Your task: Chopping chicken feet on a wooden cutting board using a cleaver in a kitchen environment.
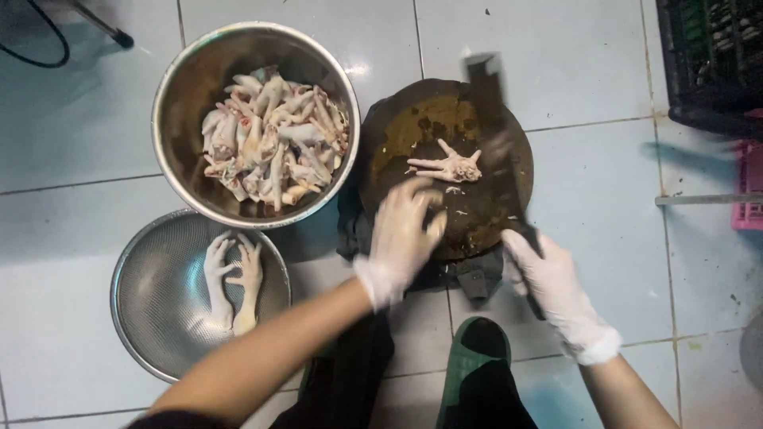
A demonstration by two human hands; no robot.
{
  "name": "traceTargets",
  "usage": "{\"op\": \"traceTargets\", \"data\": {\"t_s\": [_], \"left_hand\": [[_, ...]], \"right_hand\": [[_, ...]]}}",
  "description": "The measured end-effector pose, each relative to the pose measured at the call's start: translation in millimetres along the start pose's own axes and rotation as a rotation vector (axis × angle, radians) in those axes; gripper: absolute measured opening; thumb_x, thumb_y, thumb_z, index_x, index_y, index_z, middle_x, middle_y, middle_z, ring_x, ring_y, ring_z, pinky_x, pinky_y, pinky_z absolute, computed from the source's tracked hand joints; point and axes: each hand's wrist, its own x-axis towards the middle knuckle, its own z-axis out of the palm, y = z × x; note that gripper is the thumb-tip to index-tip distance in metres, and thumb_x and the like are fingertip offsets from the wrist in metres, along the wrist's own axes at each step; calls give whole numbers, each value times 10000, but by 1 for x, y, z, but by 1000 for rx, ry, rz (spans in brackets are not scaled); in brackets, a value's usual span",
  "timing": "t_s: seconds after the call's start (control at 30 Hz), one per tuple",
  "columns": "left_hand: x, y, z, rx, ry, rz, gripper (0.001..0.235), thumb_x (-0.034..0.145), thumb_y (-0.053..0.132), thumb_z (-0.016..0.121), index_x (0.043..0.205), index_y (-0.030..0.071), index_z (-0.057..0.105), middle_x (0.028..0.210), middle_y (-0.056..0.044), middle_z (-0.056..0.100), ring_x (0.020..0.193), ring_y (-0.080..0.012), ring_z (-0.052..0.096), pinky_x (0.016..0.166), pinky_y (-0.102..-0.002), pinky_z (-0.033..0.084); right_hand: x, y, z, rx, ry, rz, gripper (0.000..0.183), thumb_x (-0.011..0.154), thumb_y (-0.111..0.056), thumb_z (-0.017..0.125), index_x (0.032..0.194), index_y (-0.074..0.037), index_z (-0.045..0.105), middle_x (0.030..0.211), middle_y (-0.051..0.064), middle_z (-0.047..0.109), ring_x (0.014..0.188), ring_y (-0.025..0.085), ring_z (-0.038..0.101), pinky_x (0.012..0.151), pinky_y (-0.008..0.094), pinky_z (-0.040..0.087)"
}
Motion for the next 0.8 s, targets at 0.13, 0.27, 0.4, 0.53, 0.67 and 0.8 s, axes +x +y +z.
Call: {"op": "traceTargets", "data": {"t_s": [0.13,0.27,0.4,0.53,0.67,0.8], "left_hand": [[53,-42,43,285,-5,244,350,750,317,842,1042,235,667,1222,27,630,1168,-231,612,929,-386,532],[79,-88,81,336,-11,460,211,780,353,777,925,290,638,980,88,631,998,-173,613,833,-312,542],[79,-93,80,322,36,503,71,890,341,688,893,285,644,978,93,651,971,-150,615,818,-272,538],[79,-98,87,354,-17,581,59,910,257,646,861,261,612,916,72,622,977,-148,596,840,-263,529],[77,-95,85,529,20,691,147,917,133,610,836,255,618,822,63,626,919,-156,608,822,-239,530],[78,-65,47,554,91,688,184,857,47,680,826,227,657,783,33,646,886,-185,628,747,-258,547]], "right_hand": [[-6,-4,-22,-301,242,-65,294,961,-306,774,834,-65,665,566,78,570,485,176,522,440,297,405],[-9,1,-23,-440,259,-9,404,963,-422,764,769,-80,670,503,79,582,444,192,558,433,324,440],[-10,-3,-15,-632,238,-129,406,929,-538,766,813,-154,704,523,72,588,504,178,601,528,296,483],[7,4,-8,-821,202,-243,449,958,-552,709,828,-123,674,553,86,603,537,225,635,549,304,486],[21,12,-2,-904,147,-220,471,981,-605,605,989,-138,661,677,145,659,688,309,682,657,389,525],[24,19,1,-964,107,-193,524,999,-645,527,1109,-148,652,771,189,701,800,372,716,738,452,555]]}}
